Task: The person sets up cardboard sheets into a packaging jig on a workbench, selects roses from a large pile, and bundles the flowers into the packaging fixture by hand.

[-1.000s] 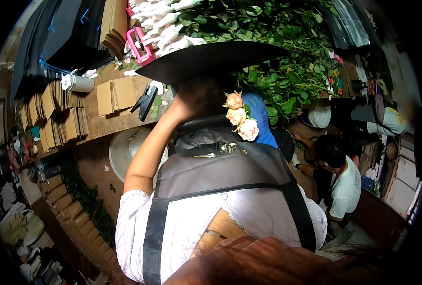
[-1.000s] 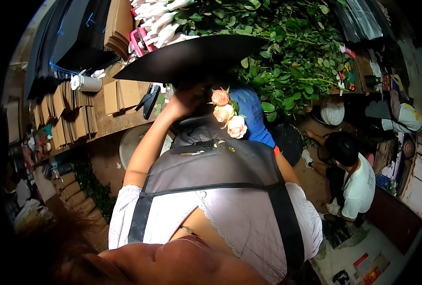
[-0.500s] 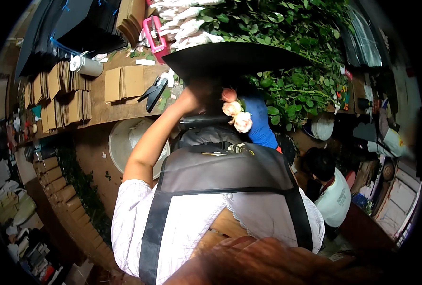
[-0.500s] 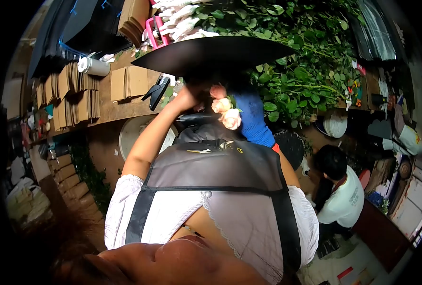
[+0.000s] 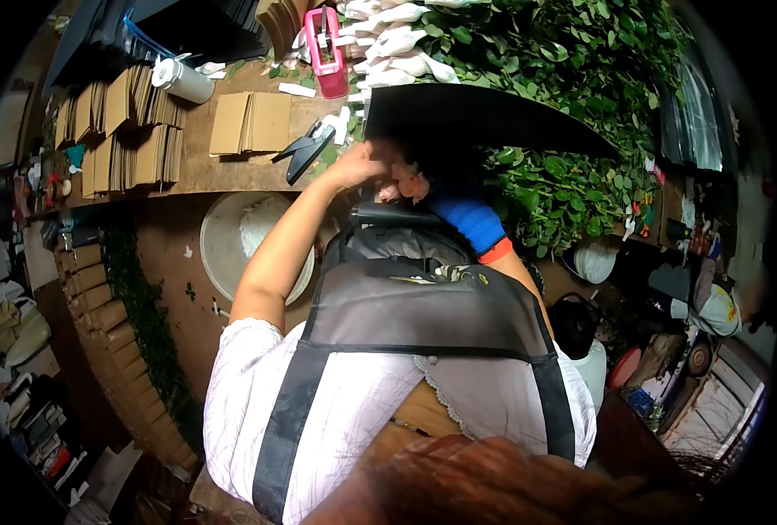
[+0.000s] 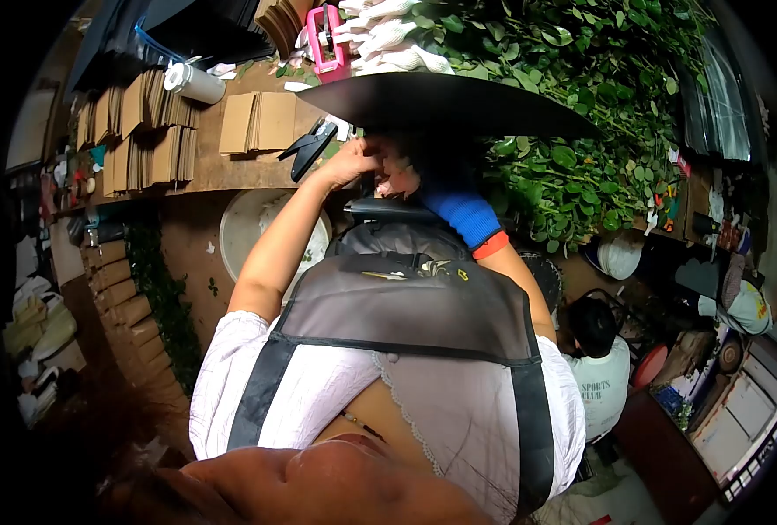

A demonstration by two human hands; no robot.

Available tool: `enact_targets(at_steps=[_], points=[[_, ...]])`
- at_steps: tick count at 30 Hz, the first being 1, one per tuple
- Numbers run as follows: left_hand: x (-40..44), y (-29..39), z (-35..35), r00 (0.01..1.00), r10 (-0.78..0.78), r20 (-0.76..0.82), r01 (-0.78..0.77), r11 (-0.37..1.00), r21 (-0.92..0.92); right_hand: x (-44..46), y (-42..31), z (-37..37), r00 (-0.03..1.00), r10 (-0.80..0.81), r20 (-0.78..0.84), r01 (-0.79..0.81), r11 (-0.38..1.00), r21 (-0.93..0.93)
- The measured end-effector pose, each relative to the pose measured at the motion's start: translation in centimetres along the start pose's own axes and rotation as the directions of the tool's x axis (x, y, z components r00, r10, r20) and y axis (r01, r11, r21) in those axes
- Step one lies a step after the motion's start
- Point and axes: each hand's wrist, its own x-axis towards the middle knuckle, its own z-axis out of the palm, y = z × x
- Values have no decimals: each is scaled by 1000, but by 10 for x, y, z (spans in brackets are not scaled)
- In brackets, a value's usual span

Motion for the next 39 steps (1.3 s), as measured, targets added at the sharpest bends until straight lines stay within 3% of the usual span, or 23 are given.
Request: enact_targets(at_steps=[1,4,6,7,10,11,13,14,15,16,17,19,20,21,24,27,30,32,34,36,39], points=[[2,-3,0,1000,22,-7,-22,999,42,0,2,3,1000,-10,-13,10,1000,-5],[5,-4,4,997,72,-42,-64,984,167,-5,6,12,958,-88,-274,79,996,-41],[3,-3,7,991,88,-96,-62,967,249,3,25,34,941,65,-333,64,930,362],[0,1,10,997,69,-39,-59,976,211,1,32,36,947,112,-301,70,843,533],[-8,6,17,985,82,151,-90,995,48,-26,41,12,979,154,-136,55,444,894],[-10,7,17,982,114,152,-149,957,250,-42,40,-4,988,136,-77,37,281,959],[-17,16,19,965,179,191,-259,750,609,-73,39,-30,997,81,14,-9,-64,998],[-22,7,26,925,374,73,-311,629,713,-77,44,-23,994,104,37,-27,-95,995],[-20,-2,26,871,485,84,-360,512,780,-80,49,-16,990,128,59,-43,-127,991],[-19,-8,22,894,436,106,-333,487,807,-84,55,-9,985,151,82,-58,-159,986],[-17,-13,16,912,388,133,-316,457,831,-81,89,26,885,-73,459,-381,-682,625],[-19,5,20,988,139,65,-130,535,835,-88,74,6,944,25,330,-245,-619,746],[-17,2,19,993,101,69,-110,495,862,-92,70,-7,962,65,266,-176,-596,783],[-16,-5,23,932,347,102,-274,491,827,-98,69,-21,974,106,198,-103,-572,814],[-16,-2,25,925,357,126,-297,476,828,-122,74,-72,964,262,-35,148,-424,893],[-16,3,30,932,334,139,-296,484,823,-167,98,-133,835,449,-319,409,-117,905],[-14,-2,26,935,316,159,-304,488,818,-228,136,-195,568,565,-599,533,302,790],[-15,-1,28,934,325,149,-301,489,819,-278,169,-236,337,554,-761,452,614,647],[-16,-1,26,938,313,148,-290,479,829,-334,205,-273,106,452,-886,177,868,464],[-17,0,27,938,315,143,-285,471,835,-391,243,-307,-72,307,-949,-173,933,315],[-17,1,28,940,308,150,-280,438,855,-466,296,-357,-228,96,-969,-501,842,201]])
